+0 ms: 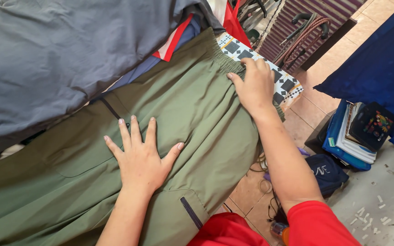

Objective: The person folds green pants by hand on a patterned surface and places them into an open suitcase next to other clothes.

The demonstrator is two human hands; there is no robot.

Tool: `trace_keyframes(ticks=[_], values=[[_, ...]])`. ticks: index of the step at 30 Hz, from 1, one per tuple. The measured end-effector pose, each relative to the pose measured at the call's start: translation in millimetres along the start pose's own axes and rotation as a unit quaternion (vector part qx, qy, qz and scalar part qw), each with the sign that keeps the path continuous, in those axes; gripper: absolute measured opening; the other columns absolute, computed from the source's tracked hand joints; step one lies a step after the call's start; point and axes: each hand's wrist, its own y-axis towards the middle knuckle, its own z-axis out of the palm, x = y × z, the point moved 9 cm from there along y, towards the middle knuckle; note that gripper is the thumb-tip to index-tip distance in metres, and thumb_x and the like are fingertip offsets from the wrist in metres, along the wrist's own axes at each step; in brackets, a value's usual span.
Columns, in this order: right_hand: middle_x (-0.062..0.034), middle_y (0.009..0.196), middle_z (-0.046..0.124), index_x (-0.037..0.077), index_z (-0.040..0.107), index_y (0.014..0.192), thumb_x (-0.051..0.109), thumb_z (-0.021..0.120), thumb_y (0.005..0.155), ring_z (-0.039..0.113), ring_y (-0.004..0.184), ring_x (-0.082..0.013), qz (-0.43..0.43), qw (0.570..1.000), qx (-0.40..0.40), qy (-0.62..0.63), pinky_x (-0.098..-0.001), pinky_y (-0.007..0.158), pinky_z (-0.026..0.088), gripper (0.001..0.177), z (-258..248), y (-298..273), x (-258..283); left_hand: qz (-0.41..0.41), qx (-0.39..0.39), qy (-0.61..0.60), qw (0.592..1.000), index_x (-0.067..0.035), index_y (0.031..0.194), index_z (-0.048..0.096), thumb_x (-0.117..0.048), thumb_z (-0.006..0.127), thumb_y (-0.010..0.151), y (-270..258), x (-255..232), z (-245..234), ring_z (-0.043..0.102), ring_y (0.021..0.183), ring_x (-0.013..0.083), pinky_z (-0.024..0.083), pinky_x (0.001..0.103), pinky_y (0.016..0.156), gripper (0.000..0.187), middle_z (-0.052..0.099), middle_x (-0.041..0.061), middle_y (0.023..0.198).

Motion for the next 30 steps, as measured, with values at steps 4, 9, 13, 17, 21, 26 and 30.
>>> trace_keyframes(ticks=[4,9,13,17,21,26,30], values=[[-0.0155,0.098,0.068,0.0,0.074,0.106,0.037,0.089,0.081,0.064,0.095,-0.0352,0.072,0.996,0.011,0.052,-0.046,0.085,0.05,0.047,-1.6,0.1,-15.3,-0.004,-0.005,-0.004,1.0,-0.01,0.147,0.05,-0.077,0.056,0.081,-1.1,0.3,-1.0,0.02,0.15,0.046,0.007,0.075,0.112,0.094,0.035,0.027,0.157],[-0.0184,0.096,0.068,-0.003,0.074,0.097,0.035,0.091,0.081,0.065,0.091,-0.0369,0.077,0.995,-0.011,0.059,-0.046,0.081,0.052,0.044,-6.6,-2.0,-16.1,-0.004,-0.006,-0.001,1.0,-0.01,0.146,0.051,-0.077,0.057,0.081,-1.7,0.4,-1.8,0.021,0.149,0.046,0.007,0.074,0.113,0.094,0.036,0.027,0.156],[-0.018,0.097,0.069,-0.002,0.072,0.1,0.031,0.09,0.082,0.066,0.094,-0.0355,0.061,0.995,0.009,0.083,-0.0454,0.083,0.052,0.042,-0.1,0.1,-16.4,-0.006,-0.001,0.0,1.0,-0.01,0.146,0.051,-0.077,0.056,0.081,-1.2,0.8,-1.6,0.02,0.149,0.0456,0.007,0.074,0.112,0.094,0.035,0.027,0.156],[-0.0164,0.101,0.073,0.002,0.074,0.107,0.023,0.088,0.082,0.068,0.098,-0.0333,0.071,0.99,0.022,0.119,-0.0437,0.087,0.052,0.036,3.2,1.7,-19.7,-0.01,0.009,0.004,1.0,-0.01,0.146,0.05,-0.078,0.054,0.081,-0.8,1.8,0.3,0.02,0.149,0.045,0.007,0.073,0.112,0.094,0.035,0.026,0.156],[-0.0153,0.103,0.075,0.006,0.072,0.116,0.023,0.086,0.081,0.072,0.096,-0.0279,0.146,0.973,0.05,0.17,-0.0385,0.087,0.054,0.041,7.3,-1.4,-30.0,-0.012,0.013,-0.001,1.0,-0.01,0.146,0.05,-0.078,0.054,0.081,-1.7,2.7,1.3,0.02,0.149,0.0446,0.008,0.072,0.113,0.094,0.036,0.026,0.156],[-0.0132,0.104,0.075,0.003,0.068,0.121,0.02,0.087,0.079,0.071,0.094,-0.0265,0.055,0.981,0.026,0.184,-0.0377,0.085,0.055,0.049,-6.8,5.1,-24.1,-0.013,0.02,-0.009,1.0,-0.01,0.145,0.05,-0.078,0.054,0.082,-1.2,3.1,0.8,0.02,0.149,0.0441,0.008,0.072,0.113,0.093,0.036,0.025,0.156],[-0.0137,0.1,0.071,0.004,0.069,0.122,0.025,0.09,0.078,0.069,0.09,-0.0262,0.059,0.986,0.082,0.131,-0.0379,0.08,0.055,0.053,-16.5,-1.0,-42.8,-0.013,0.023,-0.015,1.0,-0.009,0.145,0.05,-0.077,0.055,0.081,0.6,4.3,1.4,0.02,0.148,0.0442,0.008,0.072,0.112,0.094,0.035,0.025,0.155]])
